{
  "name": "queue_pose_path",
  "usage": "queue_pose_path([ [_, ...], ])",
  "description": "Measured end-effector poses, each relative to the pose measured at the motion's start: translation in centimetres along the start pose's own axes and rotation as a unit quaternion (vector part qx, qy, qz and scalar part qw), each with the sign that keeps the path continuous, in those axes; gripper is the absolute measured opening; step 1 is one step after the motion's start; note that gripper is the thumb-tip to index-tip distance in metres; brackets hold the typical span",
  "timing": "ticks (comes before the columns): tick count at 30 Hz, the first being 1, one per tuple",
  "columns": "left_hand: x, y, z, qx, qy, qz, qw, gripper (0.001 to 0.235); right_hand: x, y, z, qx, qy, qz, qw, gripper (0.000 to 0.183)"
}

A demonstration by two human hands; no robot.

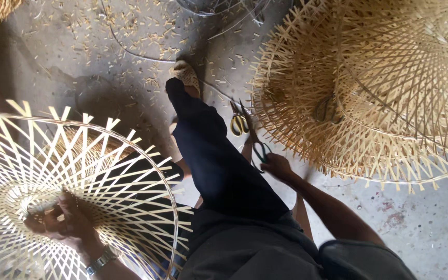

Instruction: The person sits on the floor and uses a small knife to trim and shape the rim of a large woven basket. They rotate the basket and repeatedly cut the protruding bamboo strips along the edge.

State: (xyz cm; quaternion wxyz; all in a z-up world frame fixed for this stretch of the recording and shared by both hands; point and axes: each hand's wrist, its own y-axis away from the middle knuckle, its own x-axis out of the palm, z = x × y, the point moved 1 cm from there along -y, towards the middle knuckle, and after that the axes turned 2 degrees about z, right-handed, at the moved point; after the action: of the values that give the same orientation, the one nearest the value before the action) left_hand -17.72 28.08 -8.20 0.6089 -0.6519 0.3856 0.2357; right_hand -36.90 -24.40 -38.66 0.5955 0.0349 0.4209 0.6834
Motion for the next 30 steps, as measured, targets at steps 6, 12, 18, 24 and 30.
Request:
queue_pose_path([
  [6, -2.4, 3.3, 2.8, -0.027, -0.027, 0.017, 0.999, 0.05, 1.3, -7.3, 3.3, 0.011, 0.106, 0.007, 0.994, 0.052],
  [12, -3.8, 4.0, 6.8, 0.157, -0.089, -0.032, 0.983, 0.038, 1.5, -8.0, 4.0, 0.012, 0.177, -0.06, 0.982, 0.031],
  [18, -2.8, 4.9, 3.2, -0.123, 0.003, 0.061, 0.991, 0.04, 4.1, -5.3, 3.5, -0.084, 0.052, -0.137, 0.986, 0.029],
  [24, -2.0, 2.8, -0.2, -0.157, 0.013, 0.106, 0.982, 0.042, -5.1, -4.7, -3.5, -0.214, 0.148, -0.392, 0.882, 0.003],
  [30, -1.6, 2.9, -0.2, -0.164, 0.016, 0.106, 0.981, 0.044, -11.9, -6.5, -8.5, 0.157, 0.097, -0.371, 0.91, 0.026],
])
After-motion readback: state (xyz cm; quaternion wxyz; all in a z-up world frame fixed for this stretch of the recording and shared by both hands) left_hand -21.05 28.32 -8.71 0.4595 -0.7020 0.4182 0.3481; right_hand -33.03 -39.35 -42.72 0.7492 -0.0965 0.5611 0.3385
